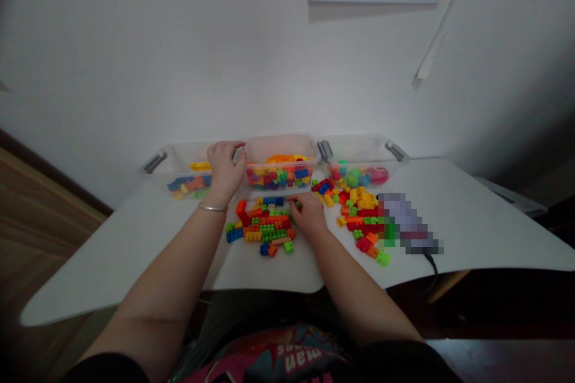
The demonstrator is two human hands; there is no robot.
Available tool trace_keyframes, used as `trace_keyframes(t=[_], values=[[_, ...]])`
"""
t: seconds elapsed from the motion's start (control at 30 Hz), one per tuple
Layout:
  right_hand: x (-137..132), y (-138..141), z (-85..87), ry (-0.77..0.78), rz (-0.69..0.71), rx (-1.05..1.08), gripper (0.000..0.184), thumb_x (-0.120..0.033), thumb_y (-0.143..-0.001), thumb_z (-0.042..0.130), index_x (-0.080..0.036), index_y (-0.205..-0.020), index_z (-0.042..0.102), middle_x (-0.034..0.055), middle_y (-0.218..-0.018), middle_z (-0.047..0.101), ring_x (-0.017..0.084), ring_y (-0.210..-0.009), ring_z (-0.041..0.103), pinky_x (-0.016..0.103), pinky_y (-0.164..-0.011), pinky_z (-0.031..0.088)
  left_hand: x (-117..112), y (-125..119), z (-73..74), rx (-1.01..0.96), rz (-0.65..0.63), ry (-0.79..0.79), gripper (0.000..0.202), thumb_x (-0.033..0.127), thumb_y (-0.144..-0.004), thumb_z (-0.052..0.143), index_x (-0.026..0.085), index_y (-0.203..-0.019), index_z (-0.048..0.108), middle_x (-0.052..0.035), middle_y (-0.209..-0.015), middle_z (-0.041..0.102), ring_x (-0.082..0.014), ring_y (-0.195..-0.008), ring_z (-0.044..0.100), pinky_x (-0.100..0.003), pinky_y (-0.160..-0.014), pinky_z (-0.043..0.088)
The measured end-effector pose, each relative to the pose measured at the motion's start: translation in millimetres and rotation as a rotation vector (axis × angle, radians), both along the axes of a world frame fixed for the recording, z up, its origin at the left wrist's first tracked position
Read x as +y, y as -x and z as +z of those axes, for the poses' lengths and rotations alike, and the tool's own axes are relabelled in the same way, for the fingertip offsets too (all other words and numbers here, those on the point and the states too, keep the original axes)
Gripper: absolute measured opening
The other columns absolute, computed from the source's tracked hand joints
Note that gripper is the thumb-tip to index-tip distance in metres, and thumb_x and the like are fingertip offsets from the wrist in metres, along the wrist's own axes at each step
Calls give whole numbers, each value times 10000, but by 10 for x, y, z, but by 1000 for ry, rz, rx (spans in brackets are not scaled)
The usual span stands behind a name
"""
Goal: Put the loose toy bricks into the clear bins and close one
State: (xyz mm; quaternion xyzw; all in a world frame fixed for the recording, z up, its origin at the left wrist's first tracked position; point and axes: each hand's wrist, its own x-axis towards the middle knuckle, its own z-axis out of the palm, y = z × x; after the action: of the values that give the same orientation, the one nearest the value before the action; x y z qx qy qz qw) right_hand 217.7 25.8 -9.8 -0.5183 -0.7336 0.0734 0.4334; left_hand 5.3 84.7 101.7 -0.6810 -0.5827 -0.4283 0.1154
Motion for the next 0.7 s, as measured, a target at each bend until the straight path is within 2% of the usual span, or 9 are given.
trace_keyframes(t=[0.07,0.13,0.27,0.37,0.43,0.57,0.7], values=[[5,3,-9,-12,-4,0,182,-182,-835,557,-203,-903,725,65,-883,728,234,-884,611,375,-838,472,-238,-9,-60,71,38,-51,284,300,-870,515,214,-1084,680,-83,-1093,662,-302,-1217,440,-456,-1064,289],[10,7,-16,-21,-9,-1,184,-186,-837,554,-204,-902,725,68,-884,727,236,-882,611,377,-835,474,-464,-8,-157,140,57,-10,279,327,-884,503,223,-1062,691,-84,-1052,669,-310,-1173,463,-459,-1041,306],[17,12,-25,-21,-2,-1,176,-179,-826,564,-207,-889,725,66,-872,729,236,-871,613,381,-828,476,-729,37,-449,263,126,258,291,361,-864,518,221,-1043,701,-102,-1029,669,-317,-1035,550,-455,-917,402],[19,14,-37,-19,0,0,176,-177,-824,563,-214,-890,722,59,-874,730,237,-877,613,384,-837,473,-758,95,-648,274,154,425,313,360,-868,497,235,-1072,699,-99,-1039,673,-304,-985,598,-439,-860,443],[19,13,-44,-27,-6,1,174,-182,-829,561,-210,-891,722,64,-876,729,238,-879,611,386,-840,471,-741,131,-723,257,165,487,337,349,-869,484,237,-1117,682,-98,-1058,673,-294,-986,616,-425,-840,462],[22,10,-47,-16,-7,-2,174,-184,-830,563,-210,-890,724,63,-870,730,237,-869,609,382,-831,471,-713,185,-756,209,253,550,377,386,-878,451,218,-1137,667,-120,-1071,670,-305,-1006,622,-434,-823,482],[25,8,-46,-15,-11,-2,176,-186,-830,562,-215,-888,726,63,-872,731,239,-868,608,386,-831,472,-710,224,-761,201,297,646,430,521,-848,477,215,-1046,706,-142,-1055,666,-344,-1041,593,-450,-828,484]])
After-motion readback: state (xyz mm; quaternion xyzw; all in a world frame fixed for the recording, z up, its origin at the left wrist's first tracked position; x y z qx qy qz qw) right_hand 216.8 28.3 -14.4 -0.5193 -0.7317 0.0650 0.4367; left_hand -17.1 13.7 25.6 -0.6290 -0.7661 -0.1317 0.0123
